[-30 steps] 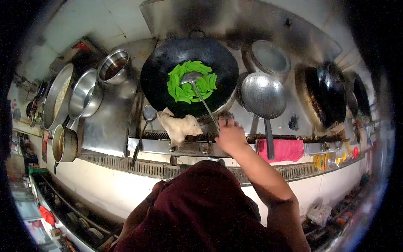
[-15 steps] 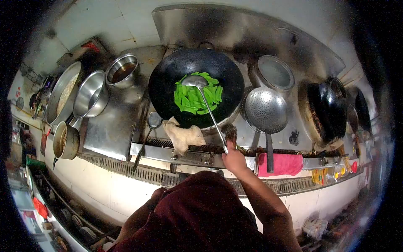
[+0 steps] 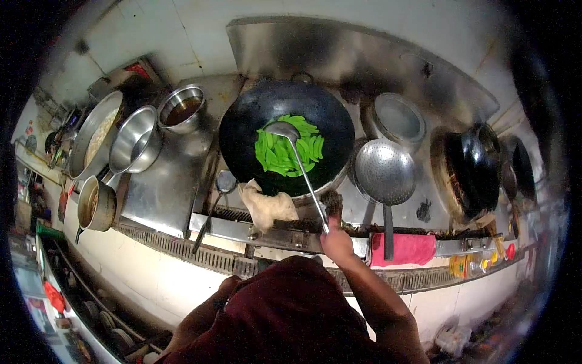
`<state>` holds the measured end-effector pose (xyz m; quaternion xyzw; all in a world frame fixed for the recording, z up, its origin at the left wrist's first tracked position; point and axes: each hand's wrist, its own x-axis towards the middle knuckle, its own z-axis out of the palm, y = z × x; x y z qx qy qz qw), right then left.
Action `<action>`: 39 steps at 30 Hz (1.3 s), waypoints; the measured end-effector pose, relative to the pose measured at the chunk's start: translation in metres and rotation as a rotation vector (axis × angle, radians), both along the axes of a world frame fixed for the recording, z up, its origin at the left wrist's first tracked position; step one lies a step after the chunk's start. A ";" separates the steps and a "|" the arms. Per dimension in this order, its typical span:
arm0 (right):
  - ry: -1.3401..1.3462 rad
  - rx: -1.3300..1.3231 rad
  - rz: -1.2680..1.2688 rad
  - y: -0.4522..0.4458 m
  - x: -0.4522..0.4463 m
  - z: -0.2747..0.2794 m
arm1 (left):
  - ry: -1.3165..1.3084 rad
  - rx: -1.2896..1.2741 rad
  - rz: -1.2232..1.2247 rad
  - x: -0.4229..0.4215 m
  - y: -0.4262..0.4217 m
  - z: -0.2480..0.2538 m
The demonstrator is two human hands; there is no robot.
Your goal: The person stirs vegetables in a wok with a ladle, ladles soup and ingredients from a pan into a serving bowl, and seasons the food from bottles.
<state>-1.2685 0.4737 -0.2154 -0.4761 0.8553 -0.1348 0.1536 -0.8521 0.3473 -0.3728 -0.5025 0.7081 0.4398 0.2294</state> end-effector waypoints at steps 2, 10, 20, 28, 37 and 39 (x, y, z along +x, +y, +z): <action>0.046 0.000 0.041 -0.002 0.001 0.003 | 0.011 -0.015 -0.065 0.003 -0.001 -0.012; -0.054 -0.036 -0.021 -0.003 0.003 0.017 | -0.027 0.004 -0.049 0.013 0.001 -0.033; -0.068 -0.017 0.007 -0.003 0.003 0.019 | 0.007 -0.034 -0.263 0.019 0.002 -0.064; -0.094 -0.028 0.001 -0.005 0.004 0.022 | 0.007 0.001 0.003 0.002 0.004 -0.010; -0.096 0.012 -0.030 -0.006 0.005 0.024 | 0.003 -0.031 -0.072 0.007 0.003 -0.033; -0.088 0.013 -0.033 -0.005 0.004 0.022 | 0.002 -0.026 -0.060 0.007 0.004 -0.029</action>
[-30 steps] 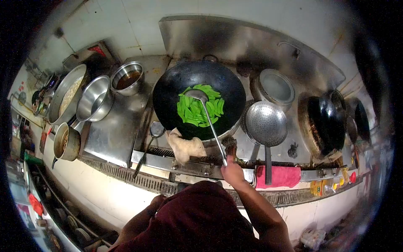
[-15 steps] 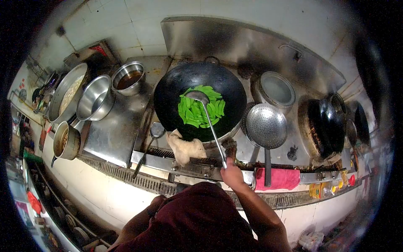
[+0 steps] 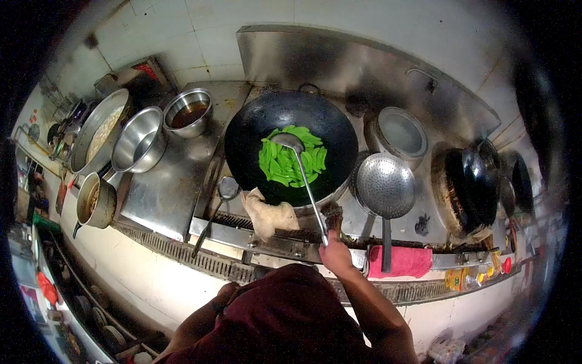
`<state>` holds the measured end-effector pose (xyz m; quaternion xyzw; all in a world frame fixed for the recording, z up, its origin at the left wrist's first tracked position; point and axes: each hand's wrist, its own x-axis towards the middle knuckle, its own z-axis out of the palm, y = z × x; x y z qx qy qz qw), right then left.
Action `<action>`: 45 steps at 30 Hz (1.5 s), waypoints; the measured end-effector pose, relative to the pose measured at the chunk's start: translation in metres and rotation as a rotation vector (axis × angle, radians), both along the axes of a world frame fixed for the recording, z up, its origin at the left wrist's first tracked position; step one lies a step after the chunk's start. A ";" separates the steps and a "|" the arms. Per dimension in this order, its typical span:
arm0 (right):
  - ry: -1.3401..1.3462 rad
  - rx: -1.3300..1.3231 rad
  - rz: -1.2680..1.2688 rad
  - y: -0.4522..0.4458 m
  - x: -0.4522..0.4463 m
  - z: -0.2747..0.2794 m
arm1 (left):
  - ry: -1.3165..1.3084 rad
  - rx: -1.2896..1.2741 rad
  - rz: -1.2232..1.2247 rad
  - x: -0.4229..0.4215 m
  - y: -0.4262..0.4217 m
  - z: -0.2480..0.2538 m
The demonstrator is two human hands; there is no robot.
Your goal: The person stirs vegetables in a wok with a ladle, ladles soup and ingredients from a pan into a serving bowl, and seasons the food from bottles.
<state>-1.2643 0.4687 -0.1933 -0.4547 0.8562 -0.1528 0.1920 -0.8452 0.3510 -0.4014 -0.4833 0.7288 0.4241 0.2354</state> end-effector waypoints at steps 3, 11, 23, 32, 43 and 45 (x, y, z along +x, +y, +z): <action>0.001 -0.007 0.005 0.001 0.000 -0.003 | 0.007 0.002 -0.002 0.004 -0.001 -0.013; -0.065 -0.003 -0.019 0.000 0.000 0.003 | -0.031 0.004 0.044 -0.003 0.000 0.003; 0.008 -0.027 0.051 0.003 -0.004 -0.010 | -0.031 0.011 0.010 -0.001 0.000 -0.012; -0.004 -0.029 0.022 0.001 0.000 0.002 | -0.048 0.016 0.060 -0.007 -0.002 0.003; -0.030 0.006 -0.005 0.000 0.000 0.001 | -0.041 0.001 0.010 -0.007 -0.005 0.001; -0.028 0.006 -0.008 0.000 0.000 0.003 | -0.050 0.003 0.018 -0.010 -0.005 0.004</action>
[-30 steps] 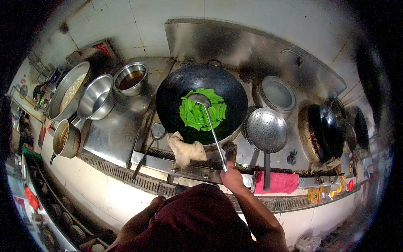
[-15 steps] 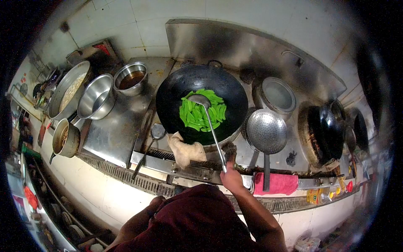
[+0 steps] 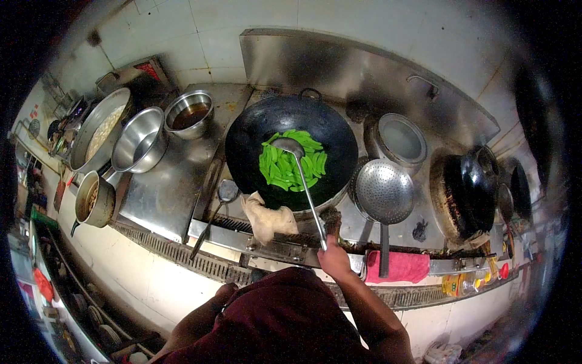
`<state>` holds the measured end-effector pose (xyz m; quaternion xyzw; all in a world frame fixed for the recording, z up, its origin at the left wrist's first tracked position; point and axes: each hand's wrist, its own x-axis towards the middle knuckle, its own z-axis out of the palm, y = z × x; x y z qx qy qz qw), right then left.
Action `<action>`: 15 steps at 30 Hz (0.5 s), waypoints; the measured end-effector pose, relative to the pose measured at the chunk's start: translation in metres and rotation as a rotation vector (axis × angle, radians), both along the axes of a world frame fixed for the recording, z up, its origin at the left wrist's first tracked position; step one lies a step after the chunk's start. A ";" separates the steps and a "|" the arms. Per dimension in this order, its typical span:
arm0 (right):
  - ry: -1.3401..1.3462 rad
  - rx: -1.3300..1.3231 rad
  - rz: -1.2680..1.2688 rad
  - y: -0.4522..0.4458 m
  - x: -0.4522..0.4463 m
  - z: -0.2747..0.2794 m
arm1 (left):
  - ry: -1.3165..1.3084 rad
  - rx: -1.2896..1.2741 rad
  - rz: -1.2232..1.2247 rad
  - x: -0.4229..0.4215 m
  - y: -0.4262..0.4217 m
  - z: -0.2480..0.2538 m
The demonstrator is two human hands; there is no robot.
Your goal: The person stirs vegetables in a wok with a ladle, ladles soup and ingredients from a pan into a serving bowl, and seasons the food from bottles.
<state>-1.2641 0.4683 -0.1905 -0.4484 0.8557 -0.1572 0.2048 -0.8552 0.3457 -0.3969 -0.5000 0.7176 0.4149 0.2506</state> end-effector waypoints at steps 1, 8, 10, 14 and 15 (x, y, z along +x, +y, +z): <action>0.007 -0.010 0.008 0.000 0.000 0.001 | -0.010 0.002 0.008 -0.001 0.000 0.002; 0.017 -0.005 0.019 0.003 -0.003 -0.011 | 0.058 -0.027 -0.044 0.003 -0.001 -0.013; 0.011 -0.014 0.015 0.002 -0.005 -0.014 | -0.030 0.000 0.018 0.000 0.000 -0.009; -0.001 -0.001 0.001 0.001 -0.004 -0.009 | -0.040 0.000 0.035 0.000 0.000 -0.014; -0.001 -0.001 0.001 0.002 -0.004 -0.010 | -0.048 0.009 0.037 0.000 0.000 -0.018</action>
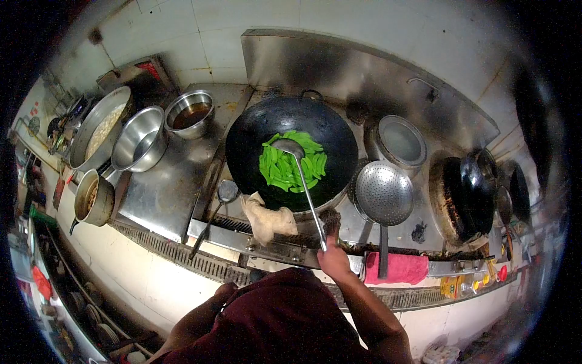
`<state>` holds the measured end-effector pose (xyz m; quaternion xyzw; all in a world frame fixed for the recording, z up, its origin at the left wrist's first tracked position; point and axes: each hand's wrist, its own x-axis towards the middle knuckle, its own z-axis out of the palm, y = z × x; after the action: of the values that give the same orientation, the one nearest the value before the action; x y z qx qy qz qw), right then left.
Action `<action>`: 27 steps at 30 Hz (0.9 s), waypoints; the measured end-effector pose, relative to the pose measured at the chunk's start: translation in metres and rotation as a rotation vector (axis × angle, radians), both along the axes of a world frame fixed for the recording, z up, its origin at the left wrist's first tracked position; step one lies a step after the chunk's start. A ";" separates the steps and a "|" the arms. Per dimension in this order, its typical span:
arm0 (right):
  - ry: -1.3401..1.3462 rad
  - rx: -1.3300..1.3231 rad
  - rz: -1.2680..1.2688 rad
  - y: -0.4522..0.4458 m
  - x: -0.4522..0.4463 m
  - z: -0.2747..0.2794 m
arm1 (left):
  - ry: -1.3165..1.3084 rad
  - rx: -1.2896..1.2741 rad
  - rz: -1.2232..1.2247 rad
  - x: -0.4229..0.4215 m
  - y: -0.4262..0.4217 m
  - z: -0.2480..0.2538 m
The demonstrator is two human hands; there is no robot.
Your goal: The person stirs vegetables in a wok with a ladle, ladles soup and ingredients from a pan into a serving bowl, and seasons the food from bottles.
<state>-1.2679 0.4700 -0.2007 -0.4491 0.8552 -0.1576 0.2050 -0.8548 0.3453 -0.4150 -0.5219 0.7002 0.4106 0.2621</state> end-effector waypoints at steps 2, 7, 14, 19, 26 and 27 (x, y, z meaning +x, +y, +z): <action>0.015 -0.047 0.023 0.002 0.000 -0.003 | -0.007 0.008 0.002 -0.001 0.000 0.001; 0.021 -0.030 0.026 0.001 0.001 0.001 | -0.005 0.027 0.019 -0.001 0.001 0.007; 0.037 -0.058 0.046 -0.001 0.002 0.007 | 0.042 0.016 0.025 0.000 0.002 0.012; 0.063 -0.069 0.059 0.000 0.002 0.005 | 0.069 -0.030 -0.056 0.001 0.002 0.004; 0.030 -0.051 0.040 0.000 0.002 0.006 | 0.060 0.019 0.004 -0.001 0.001 0.009; 0.030 -0.051 0.040 0.000 0.002 0.006 | 0.050 0.015 -0.006 -0.001 0.001 0.010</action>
<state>-1.2655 0.4697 -0.1947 -0.4734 0.8448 -0.1684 0.1839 -0.8561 0.3459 -0.4050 -0.5074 0.7052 0.4279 0.2495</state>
